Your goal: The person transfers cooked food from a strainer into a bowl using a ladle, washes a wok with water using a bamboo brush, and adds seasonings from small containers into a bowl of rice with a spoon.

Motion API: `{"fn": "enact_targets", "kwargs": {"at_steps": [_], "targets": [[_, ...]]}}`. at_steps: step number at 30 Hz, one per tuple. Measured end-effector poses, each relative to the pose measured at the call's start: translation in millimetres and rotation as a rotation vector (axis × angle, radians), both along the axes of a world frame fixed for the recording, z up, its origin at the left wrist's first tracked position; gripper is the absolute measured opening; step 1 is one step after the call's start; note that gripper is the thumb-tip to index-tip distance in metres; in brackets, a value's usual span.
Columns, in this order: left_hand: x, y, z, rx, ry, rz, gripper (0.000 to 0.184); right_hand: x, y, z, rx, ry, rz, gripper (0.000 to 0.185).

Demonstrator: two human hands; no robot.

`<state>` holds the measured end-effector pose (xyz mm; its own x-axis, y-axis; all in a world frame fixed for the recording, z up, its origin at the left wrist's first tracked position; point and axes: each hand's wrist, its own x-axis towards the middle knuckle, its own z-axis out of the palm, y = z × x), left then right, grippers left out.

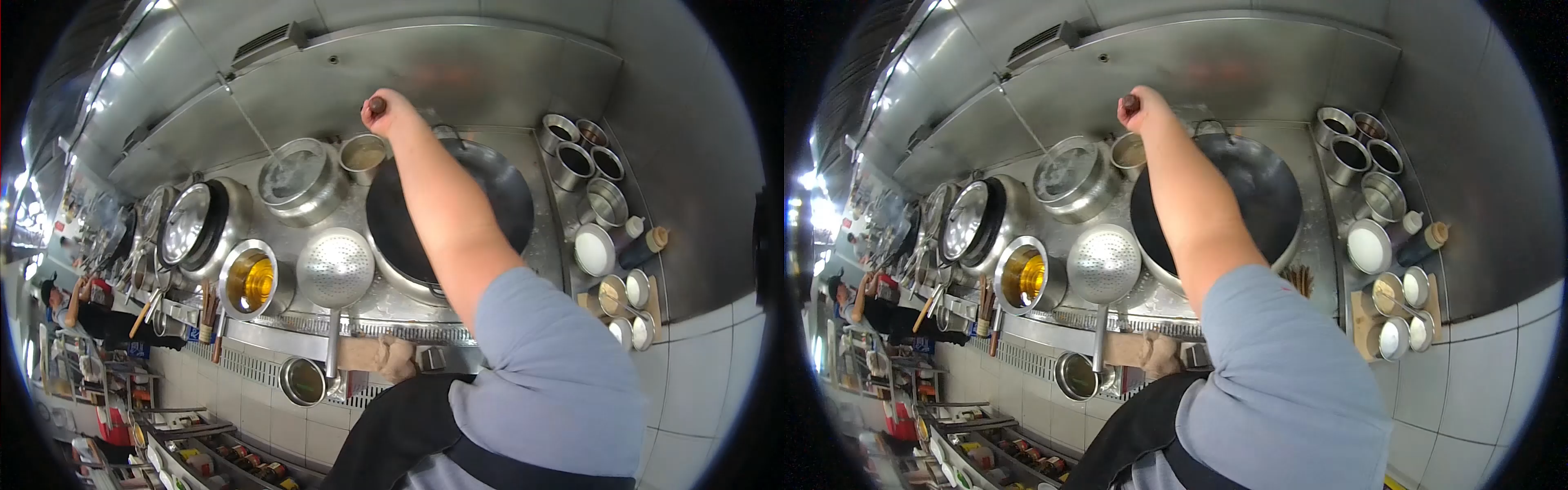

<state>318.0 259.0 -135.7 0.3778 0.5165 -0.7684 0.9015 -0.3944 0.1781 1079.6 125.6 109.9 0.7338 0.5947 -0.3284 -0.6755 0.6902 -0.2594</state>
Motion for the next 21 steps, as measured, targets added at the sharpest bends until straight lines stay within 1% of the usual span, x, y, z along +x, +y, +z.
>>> {"fn": "enact_targets", "kwargs": {"at_steps": [3,4,5,7,9,11,12,13,14,15,16,17,18,19,20,21], "targets": [[7.7,-2.4,4.4,0.004,-0.005,-0.068,0.039,9.5,-65.5,16.7,-0.27,-0.062,0.004,0.005],[10.9,-3.0,7.2,0.003,-0.006,-0.098,0.039,-2.2,-87.5,25.5,-0.4,-0.076,-0.05,0.006],[15.8,-5.4,11.8,0.002,-0.009,-0.131,0.039,-1.4,-109.1,20.3,-0.417,-0.066,-0.064,0.006],[29.8,-10.0,26.5,0.011,-0.017,-0.212,0.039,-2.0,-155.3,11.4,-0.706,-0.25,-0.053,0.007],[53.0,-18.4,51.5,0.03,-0.012,-0.312,0.039,-21.9,-208.9,14.6,-0.939,-0.398,-0.033,0.017],[87.6,-26.5,75.5,0.047,-0.018,-0.422,0.039,-43.9,-260.6,26.7,-1.294,-0.559,0.158,0.013],[107.4,-29.2,86.0,0.049,-0.029,-0.476,0.039,-55.5,-280.1,32.3,-1.431,-0.519,0.21,0.011],[119.1,-24.7,82.3,-0.014,-0.066,-0.51,0.04,-67.8,-299.5,37.9,-1.567,-0.474,0.257,0.011],[136.9,-18.0,76.7,-0.076,-0.104,-0.548,0.041,-80.9,-322.6,41.5,-1.611,-0.526,0.306,0.009],[153.4,-17.1,71.6,-0.038,-0.16,-0.651,0.039,-95.3,-345.3,42.1,-1.653,-0.575,0.356,0.008],[171.1,-18.8,71.1,-0.001,-0.217,-0.752,0.038,-110.1,-365.0,39.6,-1.7,-0.609,0.337,0.007],[191.8,-27.3,84.9,-0.061,-0.339,-0.702,0.036,-126.1,-383.0,35.4,-1.748,-0.642,0.32,0.007],[215.6,-40.8,106.3,-0.123,-0.458,-0.648,0.034,-143.3,-399.3,30.2,-1.833,-0.755,0.313,0.009],[243.2,-56.8,129.7,-0.167,-0.395,-0.639,0.03,-162.5,-415.0,23.9,-1.916,-0.871,0.308,0.016],[259.9,-67.8,137.3,-0.102,-0.593,-0.72,0.029,-184.9,-432.5,10.1,-1.975,-1.023,0.122,0.029],[282.5,-86.5,159.5,-0.069,-0.581,-0.743,0.026,-210.1,-442.6,-3.5,-2.015,-1.179,-0.077,0.043]]}}
